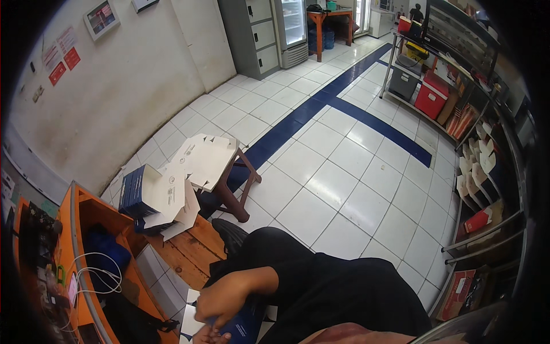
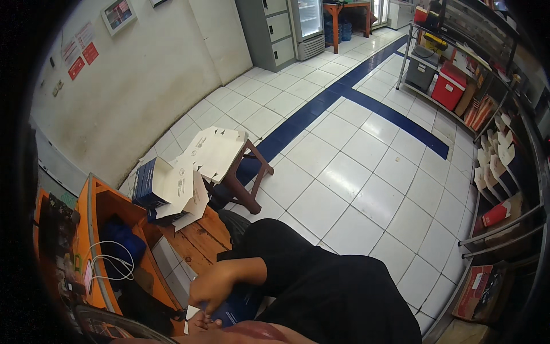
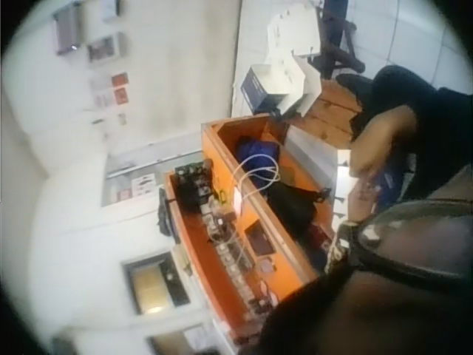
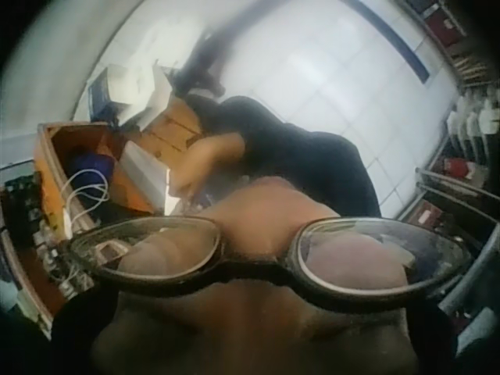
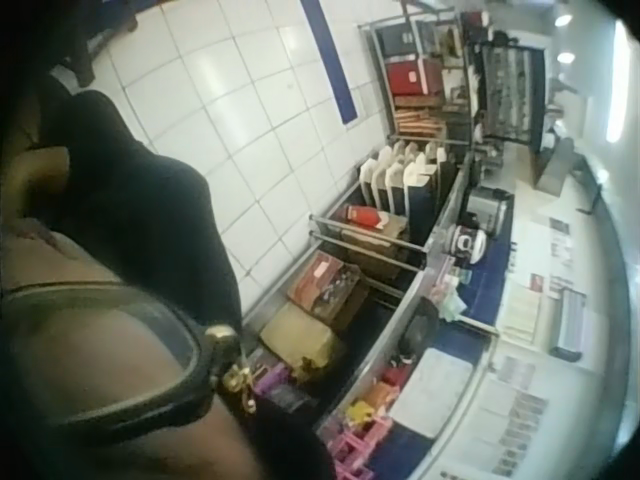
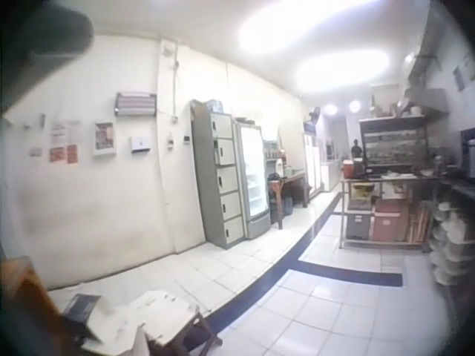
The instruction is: The person assembles cardboard food boxes by folding and interlocking the tabs of flat blue and white cardboard sheets by hand.
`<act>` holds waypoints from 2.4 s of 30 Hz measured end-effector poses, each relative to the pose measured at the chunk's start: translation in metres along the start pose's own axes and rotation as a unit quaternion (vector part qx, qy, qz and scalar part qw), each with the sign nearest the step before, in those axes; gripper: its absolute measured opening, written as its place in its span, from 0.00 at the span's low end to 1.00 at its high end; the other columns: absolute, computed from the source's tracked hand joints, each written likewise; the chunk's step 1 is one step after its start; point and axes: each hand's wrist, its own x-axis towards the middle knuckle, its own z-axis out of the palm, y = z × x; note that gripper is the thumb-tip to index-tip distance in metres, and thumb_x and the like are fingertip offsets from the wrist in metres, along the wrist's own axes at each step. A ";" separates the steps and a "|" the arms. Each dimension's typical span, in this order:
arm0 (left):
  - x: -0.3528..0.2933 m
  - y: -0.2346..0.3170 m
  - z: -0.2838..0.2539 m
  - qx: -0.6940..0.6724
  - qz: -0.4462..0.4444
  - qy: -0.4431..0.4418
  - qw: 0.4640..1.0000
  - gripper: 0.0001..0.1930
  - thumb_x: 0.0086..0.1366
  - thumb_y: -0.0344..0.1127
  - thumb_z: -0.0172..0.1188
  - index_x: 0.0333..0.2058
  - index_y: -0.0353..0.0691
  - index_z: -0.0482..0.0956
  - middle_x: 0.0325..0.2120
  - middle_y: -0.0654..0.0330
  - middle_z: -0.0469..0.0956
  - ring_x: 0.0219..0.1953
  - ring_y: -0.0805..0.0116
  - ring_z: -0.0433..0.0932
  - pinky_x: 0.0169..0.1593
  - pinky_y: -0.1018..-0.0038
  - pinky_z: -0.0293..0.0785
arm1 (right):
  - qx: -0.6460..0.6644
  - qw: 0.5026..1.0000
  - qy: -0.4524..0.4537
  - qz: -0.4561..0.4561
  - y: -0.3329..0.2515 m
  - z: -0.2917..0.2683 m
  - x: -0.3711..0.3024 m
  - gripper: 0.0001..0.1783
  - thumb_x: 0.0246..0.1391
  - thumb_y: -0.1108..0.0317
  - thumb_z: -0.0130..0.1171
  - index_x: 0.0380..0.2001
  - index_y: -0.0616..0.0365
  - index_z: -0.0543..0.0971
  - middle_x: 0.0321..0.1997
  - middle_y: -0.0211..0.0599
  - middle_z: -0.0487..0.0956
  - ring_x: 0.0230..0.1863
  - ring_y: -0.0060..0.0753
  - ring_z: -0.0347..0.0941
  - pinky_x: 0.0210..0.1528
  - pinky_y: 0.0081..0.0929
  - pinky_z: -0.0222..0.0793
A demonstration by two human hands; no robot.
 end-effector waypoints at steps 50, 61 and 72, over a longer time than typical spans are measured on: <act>0.001 0.057 -0.042 -0.434 0.207 0.515 0.709 0.12 0.64 0.24 0.56 0.45 0.29 0.71 0.39 0.53 0.77 0.40 0.67 0.80 0.42 0.72 0.82 | -0.073 0.828 0.510 -0.222 -0.011 0.000 0.038 0.10 0.48 0.75 0.61 0.36 0.63 0.81 0.40 0.40 0.81 0.42 0.40 0.76 0.42 0.32 0.72; 0.011 0.053 -0.021 -0.183 0.188 0.522 0.812 0.10 0.61 0.20 0.57 0.42 0.28 0.74 0.38 0.54 0.78 0.41 0.66 0.79 0.44 0.70 0.80 | -0.187 0.836 0.474 -0.204 -0.003 0.009 0.045 0.18 0.36 0.70 0.68 0.37 0.59 0.83 0.37 0.32 0.80 0.39 0.35 0.73 0.38 0.30 0.69; 0.010 0.059 -0.025 -0.343 0.237 0.492 0.764 0.09 0.61 0.19 0.56 0.41 0.29 0.73 0.40 0.55 0.77 0.42 0.68 0.78 0.46 0.70 0.79 | -0.162 0.833 0.485 -0.210 -0.004 0.015 0.047 0.17 0.37 0.71 0.68 0.36 0.58 0.83 0.36 0.31 0.80 0.39 0.33 0.73 0.37 0.28 0.67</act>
